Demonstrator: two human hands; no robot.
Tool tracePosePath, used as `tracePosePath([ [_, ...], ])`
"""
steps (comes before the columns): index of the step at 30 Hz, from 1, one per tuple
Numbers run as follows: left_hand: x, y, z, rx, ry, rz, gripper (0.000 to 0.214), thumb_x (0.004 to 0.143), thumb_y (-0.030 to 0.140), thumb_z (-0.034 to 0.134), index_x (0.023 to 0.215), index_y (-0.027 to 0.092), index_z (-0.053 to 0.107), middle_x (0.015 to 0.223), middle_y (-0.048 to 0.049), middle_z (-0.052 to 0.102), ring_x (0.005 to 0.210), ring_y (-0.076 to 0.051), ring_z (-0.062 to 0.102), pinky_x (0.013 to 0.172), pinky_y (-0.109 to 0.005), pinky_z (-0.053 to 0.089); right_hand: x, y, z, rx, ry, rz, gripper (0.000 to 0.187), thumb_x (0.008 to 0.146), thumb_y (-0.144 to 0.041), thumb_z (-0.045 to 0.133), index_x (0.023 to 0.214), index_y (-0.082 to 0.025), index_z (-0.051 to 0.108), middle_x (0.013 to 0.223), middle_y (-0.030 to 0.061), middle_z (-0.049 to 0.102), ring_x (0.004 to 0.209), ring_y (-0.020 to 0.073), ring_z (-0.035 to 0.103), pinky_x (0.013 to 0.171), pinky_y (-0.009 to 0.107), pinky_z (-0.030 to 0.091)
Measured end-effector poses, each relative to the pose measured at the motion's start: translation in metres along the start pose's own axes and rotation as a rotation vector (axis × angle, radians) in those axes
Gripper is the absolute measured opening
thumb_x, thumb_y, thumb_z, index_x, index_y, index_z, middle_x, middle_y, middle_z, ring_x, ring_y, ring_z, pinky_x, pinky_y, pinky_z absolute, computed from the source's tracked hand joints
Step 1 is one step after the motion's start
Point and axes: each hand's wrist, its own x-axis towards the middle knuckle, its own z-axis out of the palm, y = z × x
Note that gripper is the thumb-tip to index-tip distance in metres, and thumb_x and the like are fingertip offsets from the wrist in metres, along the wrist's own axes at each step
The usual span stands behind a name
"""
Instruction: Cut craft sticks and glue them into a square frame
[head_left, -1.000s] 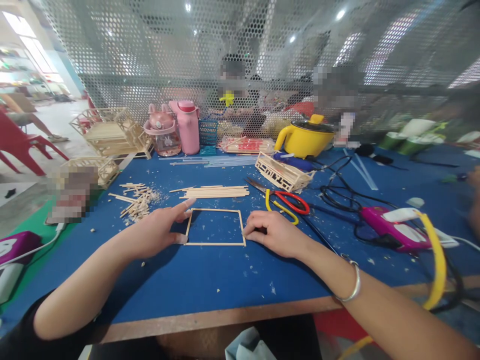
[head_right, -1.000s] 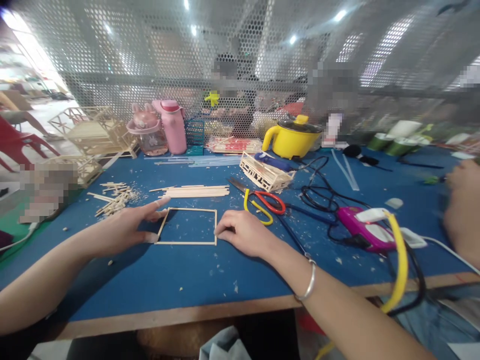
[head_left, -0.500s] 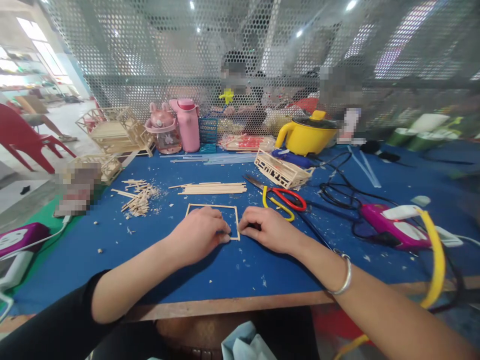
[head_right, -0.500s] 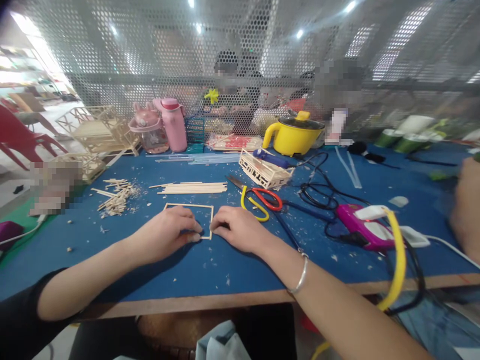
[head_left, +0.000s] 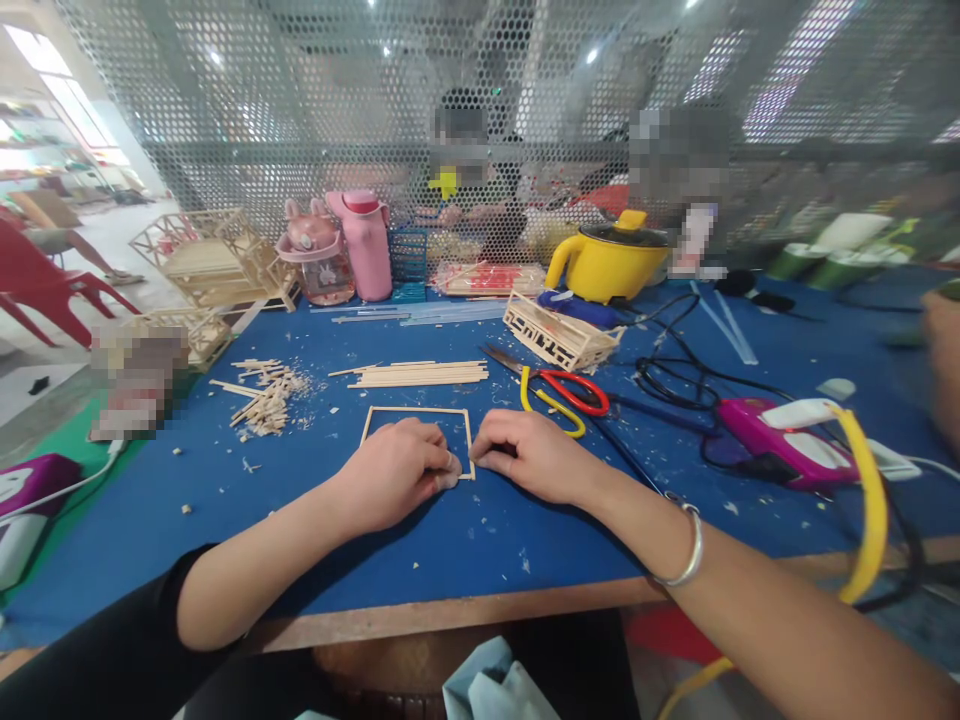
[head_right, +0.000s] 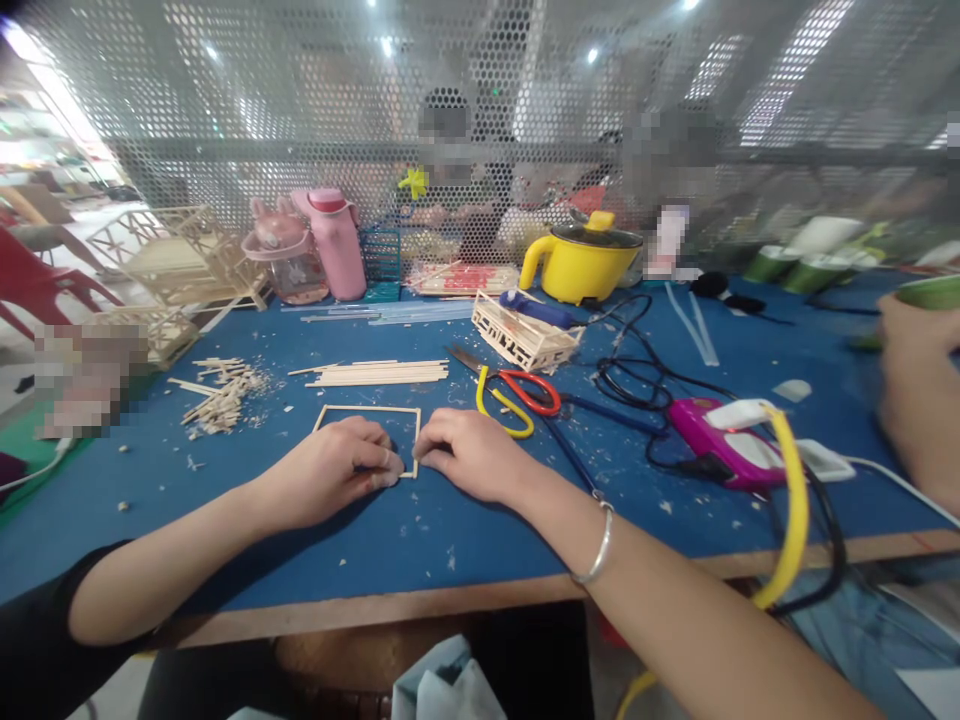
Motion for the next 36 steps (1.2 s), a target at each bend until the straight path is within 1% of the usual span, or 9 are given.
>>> tracePosePath([
  [14,0.002,-0.005,0.007,-0.046,0.036,0.012,0.018,0.083,0.024,0.054,0.082,0.024,0.071,0.077,-0.0004,0.064,0.078,-0.014,0.057,0.071,-0.023,0.042,0.0,-0.001,0.0,-0.005,-0.011,0.012,0.012,0.079,-0.013,0.056,0.077,-0.019,0.066,0.08,0.0009,0.062,0.074,0.0119,0.056,0.069,0.023,0.041],
  [17,-0.002,-0.009,-0.002,-0.136,0.056,0.02,0.021,0.084,0.03,0.052,0.093,0.025,0.071,0.086,-0.0009,0.069,0.084,-0.014,0.06,0.075,-0.023,0.044,0.0,-0.002,0.0,0.002,-0.01,0.02,0.01,0.079,-0.014,0.057,0.077,-0.018,0.066,0.079,0.001,0.062,0.074,0.0121,0.056,0.069,0.023,0.041],
  [19,-0.011,-0.019,-0.016,-0.199,0.141,-0.051,0.028,0.085,0.036,0.049,0.103,0.024,0.067,0.097,-0.0017,0.07,0.09,-0.015,0.062,0.08,-0.024,0.045,0.0,-0.002,-0.001,0.01,-0.01,0.026,0.01,0.08,-0.015,0.056,0.077,-0.018,0.065,0.08,0.0013,0.062,0.074,0.0123,0.056,0.069,0.023,0.041],
  [21,-0.026,-0.032,-0.032,-0.185,0.289,-0.212,0.031,0.084,0.041,0.049,0.101,0.023,0.068,0.099,-0.0017,0.07,0.091,-0.017,0.062,0.082,-0.026,0.045,0.0,-0.002,-0.001,0.018,-0.011,0.033,0.01,0.08,-0.016,0.056,0.076,-0.018,0.065,0.081,0.0016,0.062,0.075,0.0126,0.057,0.07,0.024,0.042],
  [24,-0.054,-0.052,-0.045,-0.077,0.262,-0.419,0.029,0.078,0.045,0.055,0.086,0.023,0.071,0.087,-0.0011,0.072,0.08,-0.018,0.064,0.073,-0.027,0.047,0.001,-0.002,-0.001,0.027,-0.011,0.039,0.011,0.081,-0.018,0.055,0.076,-0.019,0.065,0.082,0.0015,0.062,0.076,0.0126,0.057,0.071,0.024,0.042],
  [26,-0.072,-0.059,-0.042,-0.079,0.213,-0.446,0.026,0.076,0.043,0.058,0.084,0.023,0.072,0.084,-0.0015,0.071,0.079,-0.018,0.064,0.072,-0.026,0.048,0.002,-0.001,-0.001,0.034,-0.014,0.04,0.011,0.081,-0.018,0.055,0.076,-0.019,0.065,0.082,0.0011,0.062,0.076,0.0123,0.057,0.071,0.024,0.042],
  [29,-0.086,-0.059,-0.026,-0.089,0.207,-0.366,0.023,0.077,0.041,0.06,0.086,0.023,0.072,0.087,-0.0021,0.07,0.083,-0.016,0.063,0.076,-0.024,0.047,0.002,0.0,-0.001,0.036,-0.017,0.044,0.012,0.081,-0.019,0.055,0.076,-0.02,0.066,0.082,0.0008,0.062,0.076,0.0121,0.057,0.071,0.024,0.041],
  [32,-0.085,-0.053,-0.014,-0.056,0.23,-0.312,0.02,0.08,0.037,0.058,0.085,0.023,0.072,0.085,-0.0017,0.068,0.081,-0.014,0.061,0.075,-0.022,0.046,0.002,-0.001,-0.001,0.035,-0.016,0.049,0.012,0.081,-0.019,0.056,0.076,-0.021,0.066,0.082,0.0006,0.062,0.076,0.012,0.057,0.071,0.024,0.041],
  [36,-0.077,-0.047,-0.013,-0.089,0.229,-0.304,0.017,0.082,0.028,0.056,0.078,0.02,0.071,0.079,-0.0016,0.066,0.078,-0.012,0.06,0.073,-0.021,0.045,0.003,-0.002,-0.002,0.042,-0.025,0.062,0.012,0.081,-0.02,0.055,0.077,-0.021,0.066,0.081,0.0005,0.062,0.075,0.012,0.057,0.07,0.023,0.042],
])
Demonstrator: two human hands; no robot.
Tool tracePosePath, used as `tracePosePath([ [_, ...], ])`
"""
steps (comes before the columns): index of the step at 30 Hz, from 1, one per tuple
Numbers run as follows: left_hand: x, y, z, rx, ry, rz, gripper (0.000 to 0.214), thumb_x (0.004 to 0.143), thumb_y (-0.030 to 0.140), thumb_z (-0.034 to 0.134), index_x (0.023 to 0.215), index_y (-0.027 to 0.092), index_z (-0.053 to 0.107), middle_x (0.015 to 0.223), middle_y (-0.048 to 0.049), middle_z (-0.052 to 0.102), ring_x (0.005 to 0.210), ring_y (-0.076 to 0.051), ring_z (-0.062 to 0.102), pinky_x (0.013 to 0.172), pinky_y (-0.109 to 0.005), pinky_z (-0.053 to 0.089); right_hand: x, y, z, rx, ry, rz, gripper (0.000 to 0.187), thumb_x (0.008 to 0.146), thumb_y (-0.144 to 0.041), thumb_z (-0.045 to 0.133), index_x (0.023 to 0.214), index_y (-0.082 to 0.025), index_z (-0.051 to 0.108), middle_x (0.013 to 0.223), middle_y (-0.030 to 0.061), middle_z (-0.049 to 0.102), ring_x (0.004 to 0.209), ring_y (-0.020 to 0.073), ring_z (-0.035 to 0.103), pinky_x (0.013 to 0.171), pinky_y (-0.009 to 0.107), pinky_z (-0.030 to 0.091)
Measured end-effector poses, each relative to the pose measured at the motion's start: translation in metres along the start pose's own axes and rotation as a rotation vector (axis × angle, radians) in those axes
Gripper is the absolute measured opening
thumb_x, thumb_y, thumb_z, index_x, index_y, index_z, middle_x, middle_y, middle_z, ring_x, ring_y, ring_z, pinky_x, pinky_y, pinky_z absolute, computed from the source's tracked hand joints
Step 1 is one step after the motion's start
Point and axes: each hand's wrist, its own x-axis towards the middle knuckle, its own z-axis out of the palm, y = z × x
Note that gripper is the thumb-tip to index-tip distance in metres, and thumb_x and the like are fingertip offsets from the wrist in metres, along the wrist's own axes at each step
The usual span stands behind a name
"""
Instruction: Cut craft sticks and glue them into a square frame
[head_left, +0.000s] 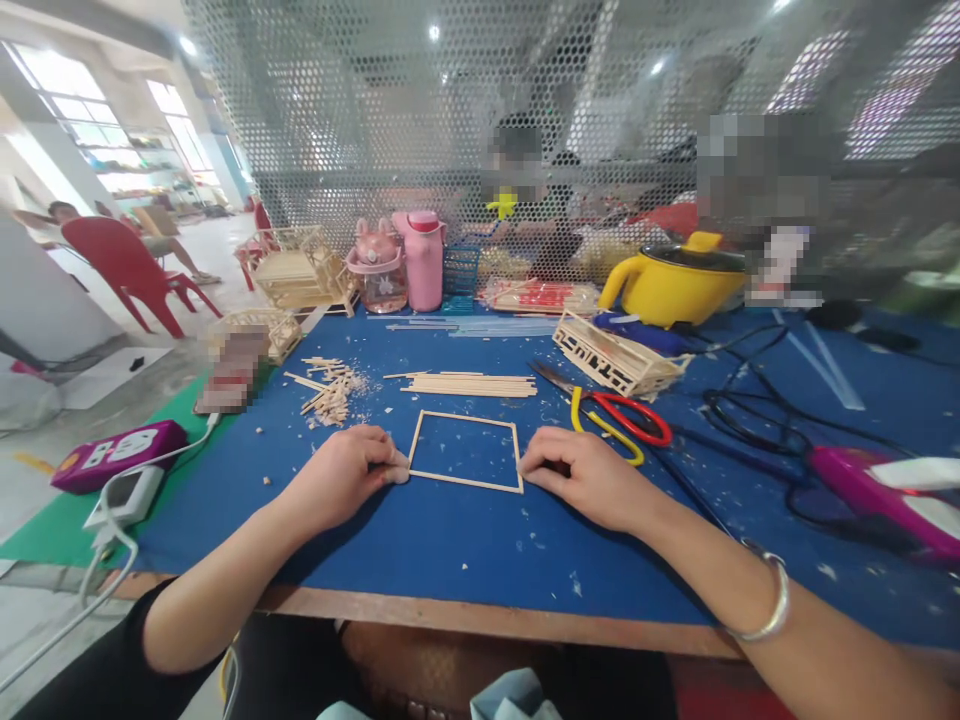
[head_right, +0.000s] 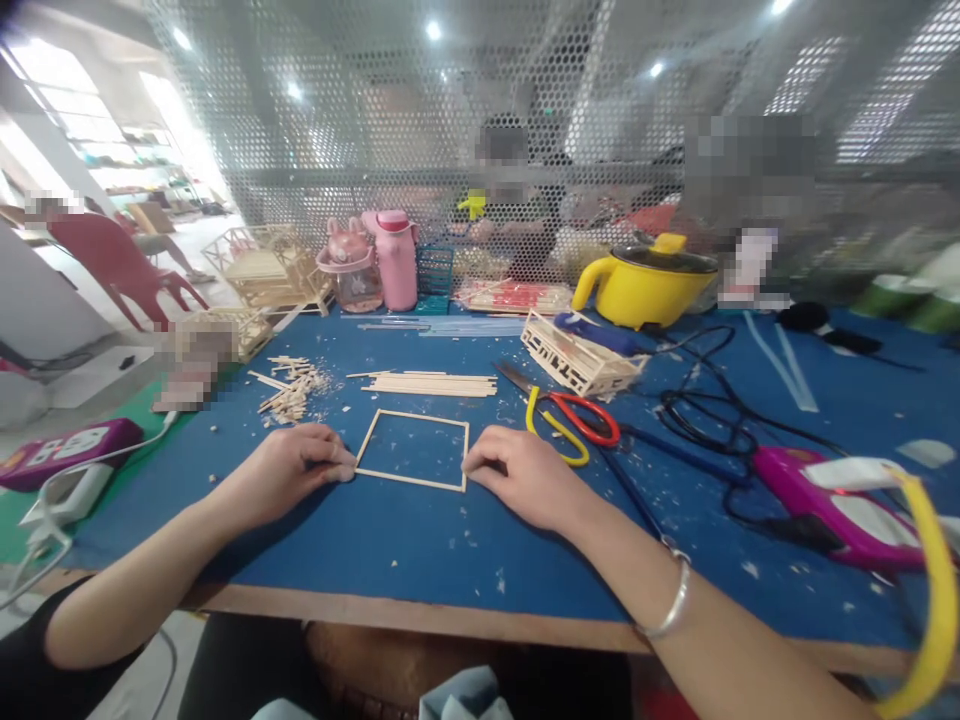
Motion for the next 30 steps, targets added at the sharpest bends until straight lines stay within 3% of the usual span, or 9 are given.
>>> tracePosePath([
  [7,0.005,0.0,-0.002,-0.05,-0.042,0.009,0.016,0.081,0.024,0.056,0.072,0.018,0.068,0.077,-0.0012,0.066,0.075,-0.012,0.059,0.072,-0.022,0.043,0.001,0.001,0.001,0.006,-0.016,-0.018,0.014,0.081,-0.022,0.054,0.074,-0.021,0.066,0.079,0.0012,0.062,0.074,0.0124,0.058,0.07,0.024,0.042],
  [12,0.012,-0.003,-0.01,-0.106,-0.122,-0.015,0.017,0.078,0.028,0.057,0.069,0.019,0.068,0.075,-0.0012,0.067,0.073,-0.013,0.06,0.07,-0.022,0.044,0.009,0.001,-0.003,0.062,-0.056,0.051,0.011,0.077,-0.022,0.057,0.072,-0.019,0.067,0.078,0.0017,0.064,0.072,0.0127,0.058,0.068,0.024,0.043],
  [17,0.041,-0.01,-0.04,-0.19,-0.408,-0.155,0.016,0.07,0.033,0.061,0.07,0.02,0.071,0.069,0.0001,0.069,0.069,-0.015,0.061,0.063,-0.022,0.044,0.031,0.009,-0.023,0.254,-0.365,0.245,0.011,0.064,-0.026,0.068,0.068,-0.016,0.068,0.064,-0.0002,0.064,0.056,0.0097,0.053,0.051,0.02,0.04],
  [19,0.055,-0.012,-0.046,-0.173,-0.35,-0.196,0.02,0.071,0.034,0.058,0.072,0.019,0.07,0.065,-0.0009,0.068,0.065,-0.016,0.06,0.058,-0.022,0.044,0.037,0.012,-0.029,0.38,-0.4,0.316,0.015,0.063,-0.029,0.068,0.07,-0.015,0.066,0.059,-0.0017,0.06,0.05,0.008,0.05,0.044,0.018,0.036],
  [23,0.071,-0.012,-0.031,0.048,0.074,-0.219,0.03,0.076,0.038,0.053,0.092,0.019,0.07,0.071,-0.004,0.068,0.067,-0.018,0.06,0.061,-0.026,0.042,0.039,0.016,-0.022,0.431,-0.074,0.401,0.023,0.068,-0.032,0.063,0.084,-0.015,0.062,0.057,-0.0029,0.055,0.049,0.0091,0.05,0.04,0.018,0.037],
  [25,0.072,-0.011,-0.017,0.103,0.088,-0.18,0.03,0.076,0.038,0.053,0.094,0.021,0.071,0.072,-0.0043,0.069,0.07,-0.019,0.062,0.065,-0.026,0.042,0.039,0.015,-0.014,0.299,0.052,0.429,0.022,0.071,-0.032,0.06,0.086,-0.016,0.063,0.057,-0.0022,0.056,0.048,0.01,0.05,0.041,0.02,0.039],
  [30,0.071,-0.003,0.0,0.163,-0.018,-0.104,0.023,0.077,0.031,0.051,0.069,0.022,0.071,0.067,-0.0033,0.068,0.067,-0.019,0.061,0.062,-0.025,0.039,0.045,0.006,-0.004,-0.035,0.103,0.359,0.012,0.07,-0.026,0.059,0.066,-0.019,0.068,0.069,0.0025,0.068,0.064,0.0157,0.06,0.058,0.025,0.043],
])
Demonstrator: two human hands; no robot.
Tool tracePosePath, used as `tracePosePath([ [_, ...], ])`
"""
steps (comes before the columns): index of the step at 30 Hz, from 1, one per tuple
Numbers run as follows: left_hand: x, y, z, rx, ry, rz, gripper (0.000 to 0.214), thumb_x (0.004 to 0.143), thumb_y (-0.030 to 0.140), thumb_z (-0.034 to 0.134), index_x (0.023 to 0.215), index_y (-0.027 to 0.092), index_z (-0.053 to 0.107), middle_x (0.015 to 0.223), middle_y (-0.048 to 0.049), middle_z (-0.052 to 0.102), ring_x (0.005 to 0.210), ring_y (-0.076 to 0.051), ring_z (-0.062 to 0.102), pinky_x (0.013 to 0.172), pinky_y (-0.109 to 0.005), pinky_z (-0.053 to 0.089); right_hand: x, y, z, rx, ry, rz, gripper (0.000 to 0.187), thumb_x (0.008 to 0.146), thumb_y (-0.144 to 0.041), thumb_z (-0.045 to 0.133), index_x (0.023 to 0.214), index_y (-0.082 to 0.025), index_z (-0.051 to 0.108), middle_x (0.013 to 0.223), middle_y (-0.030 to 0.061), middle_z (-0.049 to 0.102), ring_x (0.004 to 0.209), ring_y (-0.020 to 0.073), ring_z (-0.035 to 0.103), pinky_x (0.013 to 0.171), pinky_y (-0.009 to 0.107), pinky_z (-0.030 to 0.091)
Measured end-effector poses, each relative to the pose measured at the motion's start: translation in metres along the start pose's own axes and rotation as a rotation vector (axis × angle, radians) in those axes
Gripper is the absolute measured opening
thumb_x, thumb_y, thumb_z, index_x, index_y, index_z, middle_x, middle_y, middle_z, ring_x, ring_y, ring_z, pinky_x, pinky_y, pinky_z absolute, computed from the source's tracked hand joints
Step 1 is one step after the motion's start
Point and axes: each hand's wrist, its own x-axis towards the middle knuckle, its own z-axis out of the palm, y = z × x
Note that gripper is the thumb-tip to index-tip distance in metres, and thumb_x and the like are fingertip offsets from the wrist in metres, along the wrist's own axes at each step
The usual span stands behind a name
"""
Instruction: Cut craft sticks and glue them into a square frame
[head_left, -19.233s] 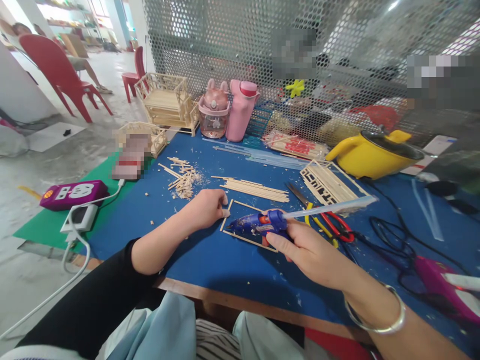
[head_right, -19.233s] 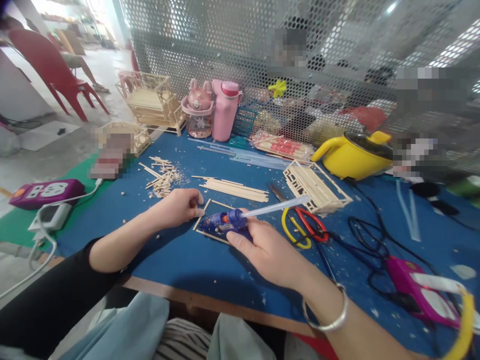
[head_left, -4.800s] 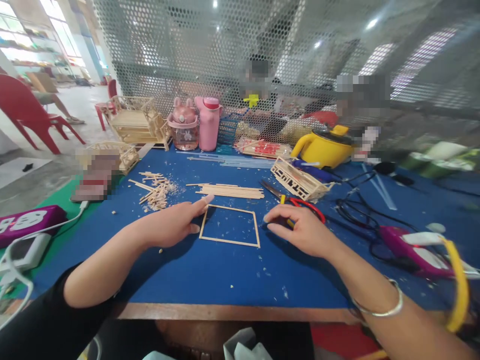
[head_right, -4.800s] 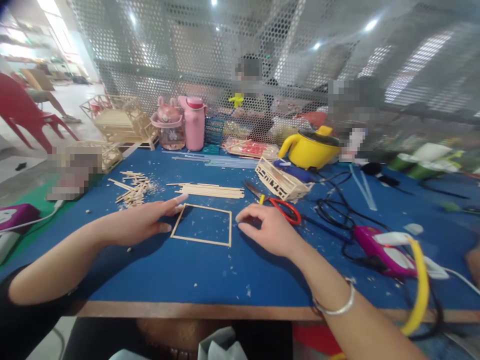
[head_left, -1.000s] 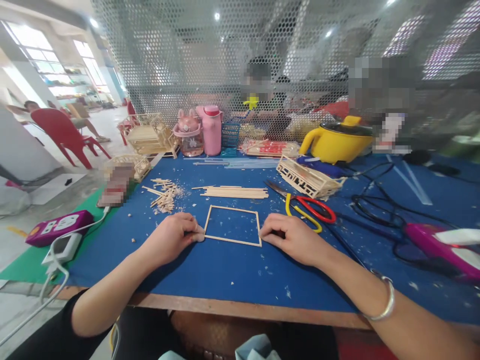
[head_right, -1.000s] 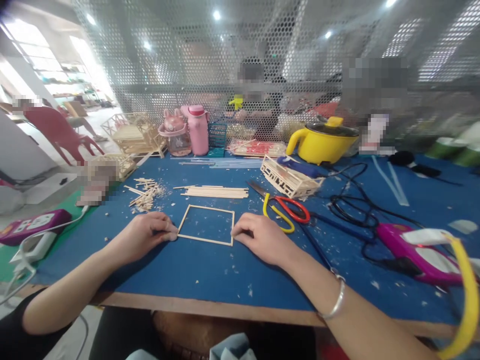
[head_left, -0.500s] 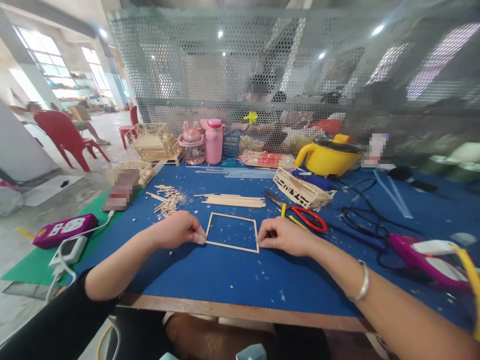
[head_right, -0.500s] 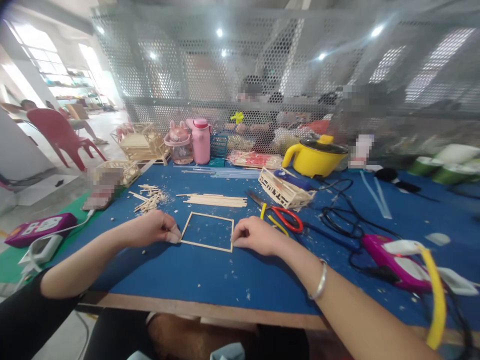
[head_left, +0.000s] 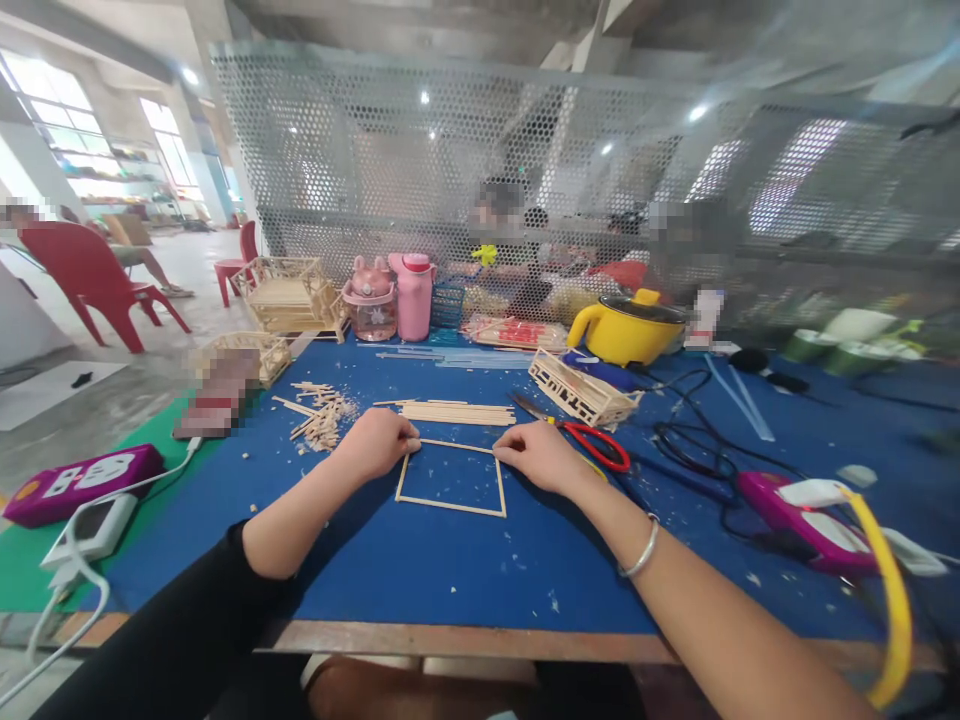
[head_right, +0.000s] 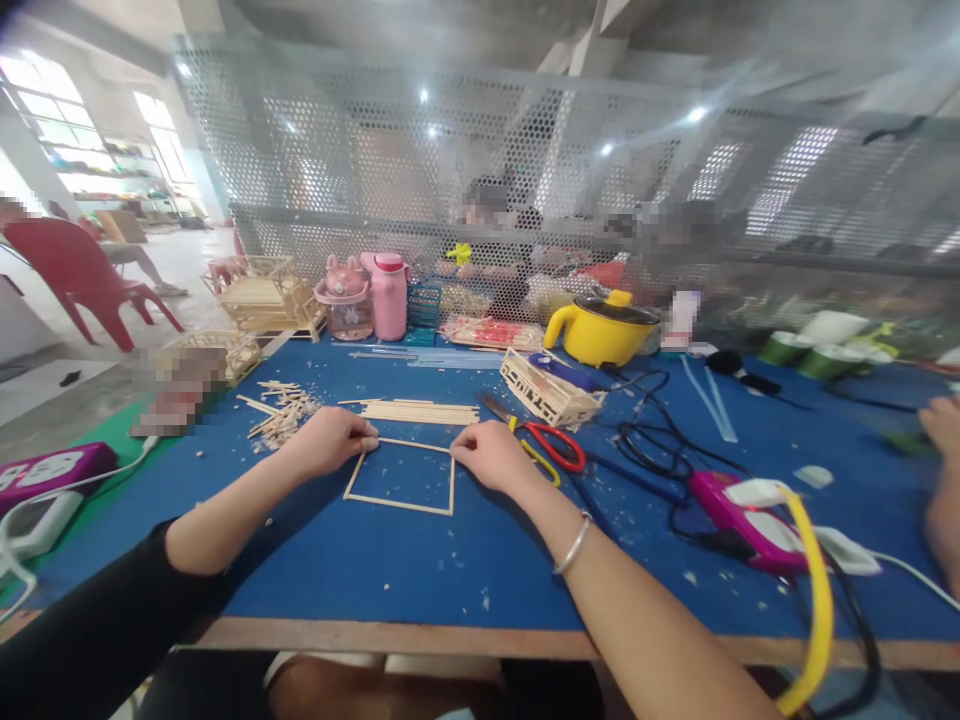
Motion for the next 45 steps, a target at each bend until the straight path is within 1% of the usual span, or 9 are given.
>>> tracePosePath([
  [8,0.007,0.014,0.0,0.062,0.039,-0.046,0.019,0.069,0.016,0.051,0.056,0.017,0.065,0.064,-0.0065,0.066,0.068,-0.02,0.059,0.066,-0.028,0.039,0.003,-0.008,0.004,0.094,0.049,0.047,0.011,0.061,-0.014,0.063,0.051,-0.018,0.061,0.059,0.0028,0.065,0.061,0.0158,0.058,0.058,0.024,0.043],
  [14,-0.002,0.002,0.002,-0.033,0.089,-0.102,0.018,0.074,0.031,0.054,0.078,0.018,0.067,0.074,-0.0051,0.068,0.068,-0.018,0.06,0.061,-0.026,0.041,0.004,0.001,0.004,0.412,0.017,0.176,0.008,0.081,-0.021,0.047,0.081,-0.017,0.054,0.064,0.0018,0.065,0.049,0.01,0.058,0.041,0.018,0.044],
  [19,-0.007,-0.008,0.0,-0.302,0.11,-0.127,0.03,0.079,0.037,0.048,0.102,0.018,0.054,0.066,-0.0011,0.067,0.062,-0.017,0.061,0.06,-0.026,0.043,0.005,0.004,0.005,0.563,0.055,0.217,0.015,0.086,-0.031,0.04,0.084,-0.018,0.048,0.056,-0.0006,0.059,0.042,0.0092,0.054,0.036,0.018,0.043],
  [23,-0.007,-0.011,-0.007,-0.325,0.333,-0.211,0.03,0.08,0.044,0.046,0.092,0.019,0.055,0.067,-0.0006,0.065,0.058,-0.015,0.059,0.059,-0.026,0.042,0.005,0.005,0.003,0.574,0.17,0.168,0.021,0.08,-0.04,0.052,0.081,-0.021,0.044,0.053,-0.0064,0.051,0.036,0.0071,0.044,0.032,0.017,0.034],
  [26,-0.006,-0.014,-0.014,-0.275,0.474,-0.235,0.033,0.077,0.049,0.048,0.08,0.019,0.06,0.067,-0.0008,0.064,0.06,-0.014,0.057,0.058,-0.025,0.04,0.002,0.006,-0.003,0.547,0.251,0.087,0.029,0.08,-0.049,0.05,0.074,-0.021,0.042,0.052,-0.0067,0.049,0.037,0.0068,0.042,0.036,0.018,0.033],
  [32,-0.003,-0.019,-0.009,-0.279,0.228,-0.231,0.034,0.075,0.048,0.052,0.08,0.019,0.069,0.058,-0.0007,0.064,0.055,-0.015,0.057,0.056,-0.025,0.041,-0.002,0.006,-0.013,0.287,0.294,0.005,0.047,0.087,-0.055,0.032,0.055,-0.02,0.04,0.043,-0.0034,0.046,0.04,0.0098,0.046,0.048,0.023,0.039],
  [37,-0.008,-0.013,-0.002,-0.278,0.179,-0.168,0.038,0.077,0.037,0.05,0.107,0.017,0.06,0.069,-0.0027,0.069,0.058,-0.016,0.061,0.06,-0.027,0.045,-0.002,0.008,-0.006,0.324,0.113,0.074,0.019,0.078,-0.035,0.055,0.088,-0.021,0.047,0.057,-0.0044,0.059,0.042,0.0097,0.051,0.041,0.02,0.039],
  [41,-0.017,-0.004,0.0,-0.308,0.108,-0.222,0.044,0.078,0.031,0.048,0.119,0.015,0.048,0.064,-0.0019,0.068,0.06,-0.017,0.065,0.061,-0.026,0.046,-0.003,0.006,0.003,0.474,-0.01,0.161,0.033,0.071,-0.016,0.059,0.098,-0.022,0.041,0.06,-0.0038,0.062,0.049,0.0121,0.059,0.041,0.019,0.044],
  [45,-0.02,0.0,0.004,-0.347,0.097,-0.233,0.047,0.077,0.024,0.046,0.124,0.015,0.043,0.066,-0.0026,0.068,0.066,-0.018,0.067,0.063,-0.027,0.047,-0.003,0.006,0.009,0.493,0.008,0.143,0.032,0.069,-0.008,0.057,0.095,-0.021,0.043,0.058,-0.004,0.061,0.053,0.0127,0.062,0.046,0.019,0.047],
])
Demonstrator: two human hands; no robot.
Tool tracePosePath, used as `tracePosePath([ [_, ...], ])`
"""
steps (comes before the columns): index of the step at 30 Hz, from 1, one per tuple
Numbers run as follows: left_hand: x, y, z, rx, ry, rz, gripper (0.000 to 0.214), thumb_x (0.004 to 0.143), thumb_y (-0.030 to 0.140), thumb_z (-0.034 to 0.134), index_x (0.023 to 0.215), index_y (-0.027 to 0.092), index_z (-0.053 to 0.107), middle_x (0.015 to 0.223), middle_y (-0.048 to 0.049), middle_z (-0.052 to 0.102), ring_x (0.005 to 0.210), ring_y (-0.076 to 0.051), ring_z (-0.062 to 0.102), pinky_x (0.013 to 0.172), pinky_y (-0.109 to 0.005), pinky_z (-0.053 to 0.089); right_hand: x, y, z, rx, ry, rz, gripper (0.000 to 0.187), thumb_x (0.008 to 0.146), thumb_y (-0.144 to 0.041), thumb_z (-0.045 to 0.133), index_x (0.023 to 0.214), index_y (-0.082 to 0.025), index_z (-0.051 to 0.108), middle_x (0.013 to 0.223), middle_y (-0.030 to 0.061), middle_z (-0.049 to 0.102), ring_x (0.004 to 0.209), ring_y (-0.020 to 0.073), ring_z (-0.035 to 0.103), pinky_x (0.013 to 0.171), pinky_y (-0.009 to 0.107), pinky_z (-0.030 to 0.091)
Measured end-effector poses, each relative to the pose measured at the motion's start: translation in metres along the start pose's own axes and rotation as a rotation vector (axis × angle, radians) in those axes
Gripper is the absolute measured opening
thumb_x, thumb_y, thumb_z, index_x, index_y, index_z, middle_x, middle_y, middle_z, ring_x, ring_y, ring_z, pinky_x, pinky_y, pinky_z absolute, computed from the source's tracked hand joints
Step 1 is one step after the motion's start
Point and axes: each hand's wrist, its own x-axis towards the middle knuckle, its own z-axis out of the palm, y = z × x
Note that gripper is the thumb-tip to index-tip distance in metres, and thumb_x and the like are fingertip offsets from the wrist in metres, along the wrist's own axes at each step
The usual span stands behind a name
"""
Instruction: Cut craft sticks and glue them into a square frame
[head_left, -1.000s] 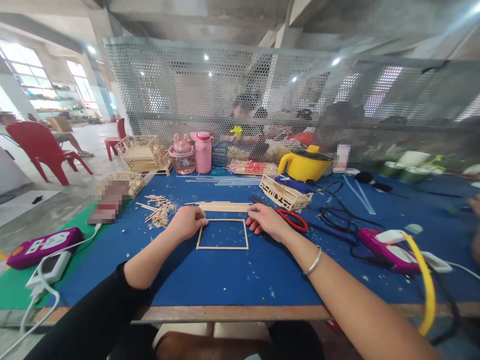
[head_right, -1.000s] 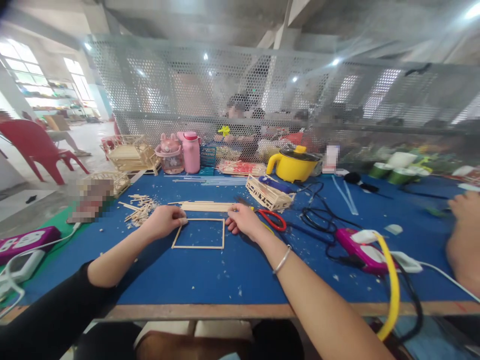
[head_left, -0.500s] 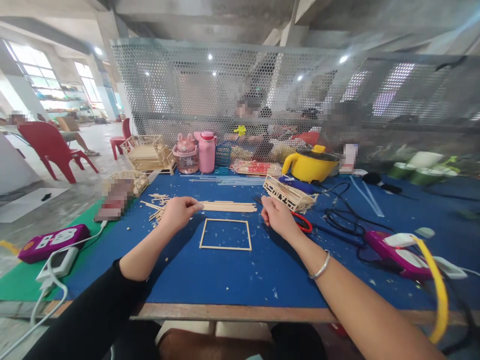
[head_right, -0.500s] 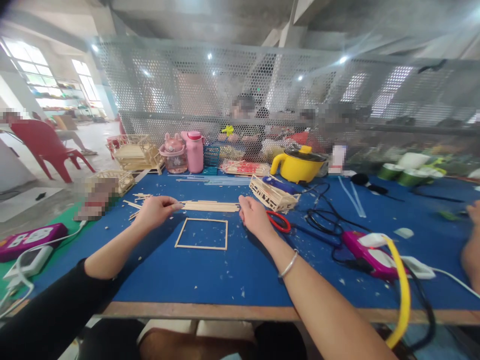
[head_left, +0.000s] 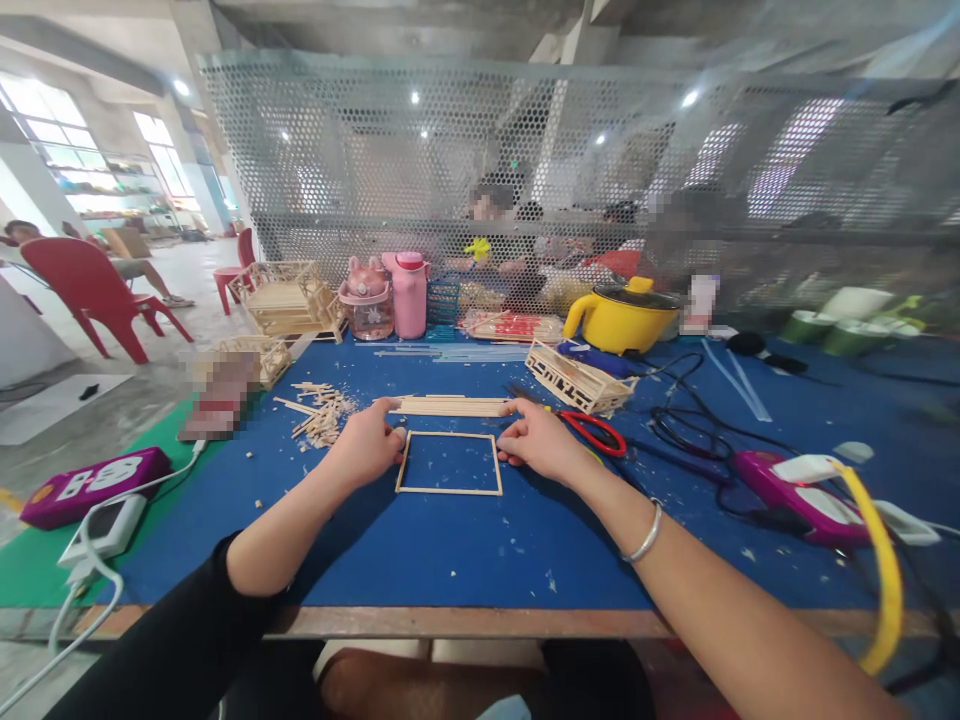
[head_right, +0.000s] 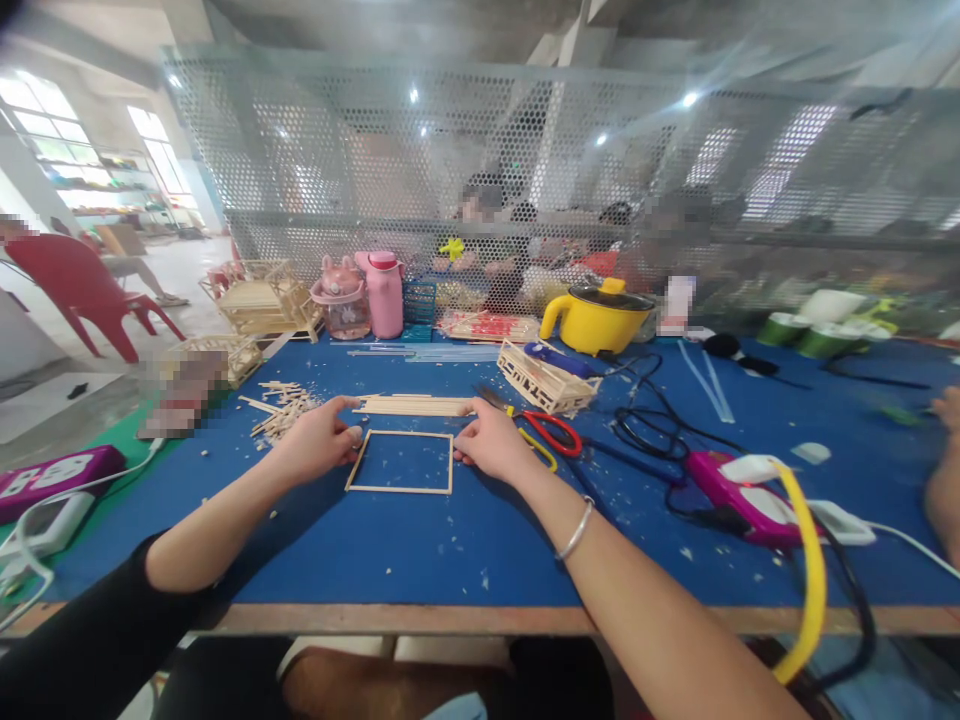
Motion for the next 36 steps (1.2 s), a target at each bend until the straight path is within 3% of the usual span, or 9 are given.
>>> tracePosePath([
  [10,-0.005,0.008,-0.003,0.151,0.018,0.067,0.051,0.078,0.021,0.042,0.129,0.016,0.043,0.069,-0.0037,0.07,0.071,-0.019,0.067,0.067,-0.028,0.047,0.001,0.002,0.003,-0.201,0.063,-0.126,0.031,0.066,-0.006,0.055,0.092,-0.021,0.049,0.057,-0.0044,0.061,0.051,0.0108,0.06,0.049,0.019,0.045],
  [17,-0.005,0.012,-0.004,0.229,0.016,0.079,0.048,0.079,0.029,0.046,0.126,0.017,0.048,0.076,-0.0037,0.071,0.071,-0.019,0.066,0.065,-0.026,0.046,0.002,-0.005,-0.005,-0.014,-0.045,-0.009,0.023,0.071,-0.007,0.053,0.089,-0.019,0.047,0.057,-0.0034,0.058,0.053,0.013,0.062,0.046,0.02,0.048],
  [24,0.002,0.006,-0.007,0.175,-0.032,0.048,0.041,0.081,0.039,0.043,0.114,0.017,0.058,0.072,-0.0022,0.07,0.059,-0.016,0.065,0.063,-0.026,0.047,0.003,-0.009,-0.028,0.135,0.237,-0.069,0.018,0.074,-0.012,0.049,0.091,-0.019,0.049,0.068,-0.0024,0.052,0.057,0.0108,0.059,0.042,0.019,0.048],
  [28,0.005,0.004,-0.015,0.202,0.195,0.041,0.041,0.08,0.044,0.046,0.11,0.021,0.061,0.071,-0.0018,0.068,0.062,-0.018,0.063,0.063,-0.029,0.046,0.003,-0.006,-0.033,0.155,0.233,-0.148,0.012,0.075,-0.016,0.049,0.086,-0.018,0.05,0.073,-0.0008,0.054,0.064,0.0106,0.056,0.047,0.018,0.047],
  [31,0.005,0.006,-0.015,0.034,0.38,0.076,0.047,0.079,0.046,0.047,0.116,0.02,0.056,0.086,-0.004,0.068,0.066,-0.016,0.062,0.062,-0.028,0.047,0.001,-0.005,-0.032,0.153,0.143,-0.21,0.019,0.072,-0.022,0.056,0.091,-0.019,0.052,0.084,0.0016,0.057,0.072,0.0122,0.056,0.051,0.02,0.047],
  [34,0.002,0.01,-0.008,-0.097,0.409,0.146,0.047,0.079,0.046,0.049,0.117,0.018,0.054,0.096,-0.0055,0.066,0.075,-0.016,0.062,0.064,-0.027,0.048,-0.002,-0.008,-0.028,0.234,0.014,-0.246,0.035,0.071,-0.029,0.061,0.103,-0.02,0.051,0.102,0.0049,0.058,0.086,0.0143,0.057,0.059,0.023,0.049],
  [36,-0.001,0.012,-0.004,-0.087,0.387,0.185,0.043,0.08,0.044,0.049,0.114,0.018,0.056,0.097,-0.0056,0.066,0.08,-0.016,0.062,0.068,-0.028,0.048,-0.003,-0.009,-0.026,0.283,-0.032,-0.257,0.036,0.072,-0.034,0.062,0.104,-0.02,0.052,0.102,0.0048,0.059,0.087,0.014,0.057,0.064,0.024,0.048],
])
